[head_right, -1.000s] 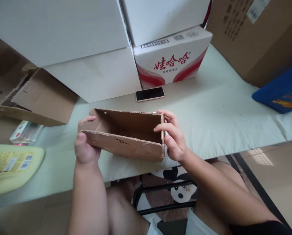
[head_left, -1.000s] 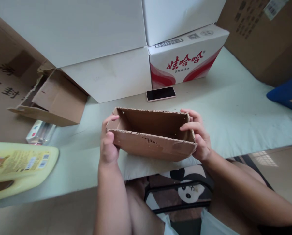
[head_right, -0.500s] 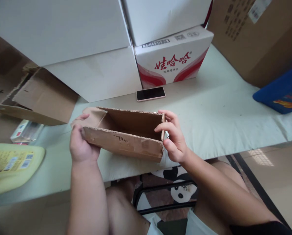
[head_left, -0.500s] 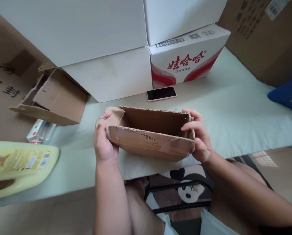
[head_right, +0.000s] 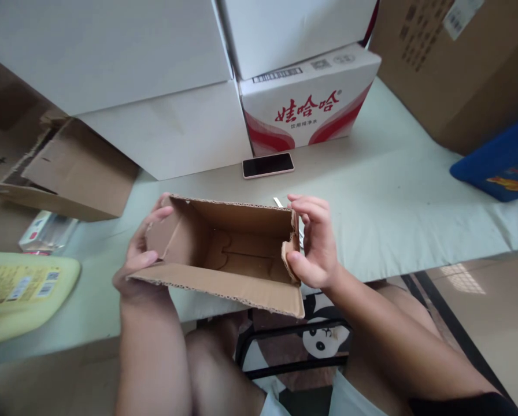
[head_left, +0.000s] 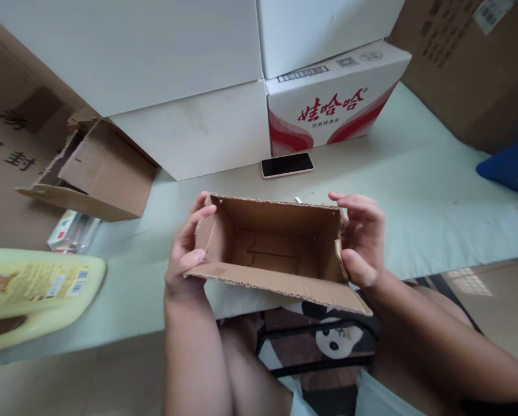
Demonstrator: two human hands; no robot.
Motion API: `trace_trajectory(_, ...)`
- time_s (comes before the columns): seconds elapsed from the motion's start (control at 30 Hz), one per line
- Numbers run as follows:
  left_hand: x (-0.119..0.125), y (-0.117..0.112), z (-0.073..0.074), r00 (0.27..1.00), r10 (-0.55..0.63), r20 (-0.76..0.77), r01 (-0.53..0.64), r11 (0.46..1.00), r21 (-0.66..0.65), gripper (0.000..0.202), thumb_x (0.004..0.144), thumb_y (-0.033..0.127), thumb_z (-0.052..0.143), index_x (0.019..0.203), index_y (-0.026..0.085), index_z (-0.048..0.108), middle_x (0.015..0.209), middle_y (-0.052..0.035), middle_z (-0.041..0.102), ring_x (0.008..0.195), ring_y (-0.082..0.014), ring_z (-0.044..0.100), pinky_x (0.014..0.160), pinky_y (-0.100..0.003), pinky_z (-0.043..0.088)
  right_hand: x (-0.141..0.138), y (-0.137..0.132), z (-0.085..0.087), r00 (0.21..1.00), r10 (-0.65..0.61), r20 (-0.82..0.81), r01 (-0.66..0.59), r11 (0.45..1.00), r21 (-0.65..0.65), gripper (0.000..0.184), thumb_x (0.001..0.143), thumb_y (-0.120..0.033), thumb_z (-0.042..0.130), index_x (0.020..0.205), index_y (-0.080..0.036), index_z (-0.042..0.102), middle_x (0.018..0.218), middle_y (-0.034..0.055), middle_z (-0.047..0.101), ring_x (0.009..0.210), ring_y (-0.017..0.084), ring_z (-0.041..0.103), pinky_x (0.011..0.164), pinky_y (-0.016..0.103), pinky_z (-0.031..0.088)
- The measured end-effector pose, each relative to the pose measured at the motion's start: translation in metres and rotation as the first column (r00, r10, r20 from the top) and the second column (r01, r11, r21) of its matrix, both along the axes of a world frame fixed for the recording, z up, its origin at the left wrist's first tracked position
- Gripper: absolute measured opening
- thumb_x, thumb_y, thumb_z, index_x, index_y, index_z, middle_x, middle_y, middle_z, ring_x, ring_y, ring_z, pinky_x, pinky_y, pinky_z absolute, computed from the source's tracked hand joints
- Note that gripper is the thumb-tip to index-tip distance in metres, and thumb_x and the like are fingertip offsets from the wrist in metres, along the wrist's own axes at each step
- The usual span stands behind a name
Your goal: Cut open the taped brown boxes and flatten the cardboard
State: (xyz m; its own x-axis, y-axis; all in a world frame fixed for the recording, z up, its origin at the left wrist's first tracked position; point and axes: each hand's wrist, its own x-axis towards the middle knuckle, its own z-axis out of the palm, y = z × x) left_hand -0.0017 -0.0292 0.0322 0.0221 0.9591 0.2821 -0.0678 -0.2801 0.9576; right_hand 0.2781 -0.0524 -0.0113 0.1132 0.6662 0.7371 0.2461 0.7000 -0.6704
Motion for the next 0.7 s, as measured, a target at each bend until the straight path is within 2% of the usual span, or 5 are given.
trace_trajectory(0.17,0.004,0.004,-0.002,1.0,0.023,0.021,-0.024,0.999,0.028,0.037,0.067,0.06,0.073,0.087,0.031,0.081,0.139,-0.0034,0.064,0.139,-0.0399,0.049,0.121,-0.058,0.034,0.001,-0.005,0.009,0.995,-0.042,0.088,0.035,0.996,0.076,0.022,0.089,-0.04,0.055,0.106,-0.029,0.061,0.095,0.006,0.046,0.102,0.03,0.057,0.096,0.058,0.053)
trace_trajectory(0.33,0.006,0.007,-0.005,0.995,0.053,0.085,-0.054,0.999,0.005,0.038,0.069,0.049,0.073,0.099,0.027,0.08,0.123,-0.0069,0.07,0.132,-0.0357,0.055,0.119,-0.055,0.037,0.002,-0.007,0.019,0.994,-0.056,0.096,0.044,0.992,0.121,0.002,0.086,-0.026,0.057,0.087,-0.027,0.058,0.084,0.0027,0.047,0.087,0.025,0.058,0.086,0.052,0.056)
trace_trajectory(0.47,0.006,0.008,-0.006,0.991,0.074,0.107,-0.072,0.997,-0.03,0.042,0.066,0.049,0.073,0.101,0.026,0.08,0.12,-0.0072,0.07,0.122,-0.0339,0.061,0.112,-0.053,0.044,0.005,-0.009,0.025,0.982,-0.089,0.165,0.07,0.99,0.12,0.012,0.085,-0.019,0.058,0.087,-0.029,0.064,0.081,0.0021,0.052,0.081,0.022,0.057,0.088,0.05,0.055)
trace_trajectory(0.6,0.007,0.009,-0.006,0.99,0.074,0.123,-0.075,0.997,0.003,0.043,0.066,0.049,0.075,0.1,0.023,0.08,0.119,-0.0082,0.07,0.121,-0.0342,0.06,0.109,-0.048,0.046,0.01,-0.009,0.027,0.973,-0.117,0.201,0.09,0.987,0.137,0.028,0.088,-0.017,0.058,0.103,-0.033,0.074,0.074,0.0007,0.056,0.07,0.019,0.055,0.085,0.048,0.054)
trace_trajectory(0.7,0.007,0.011,-0.008,0.986,0.034,0.16,-0.034,0.999,-0.004,0.048,0.066,0.051,0.074,0.103,0.022,0.081,0.112,-0.0087,0.072,0.11,-0.0321,0.064,0.098,-0.046,0.051,0.012,-0.01,0.025,0.976,-0.118,0.181,0.099,0.989,0.109,0.035,0.091,-0.019,0.057,0.118,-0.035,0.073,0.071,0.0001,0.061,0.078,0.023,0.065,0.089,0.051,0.053)
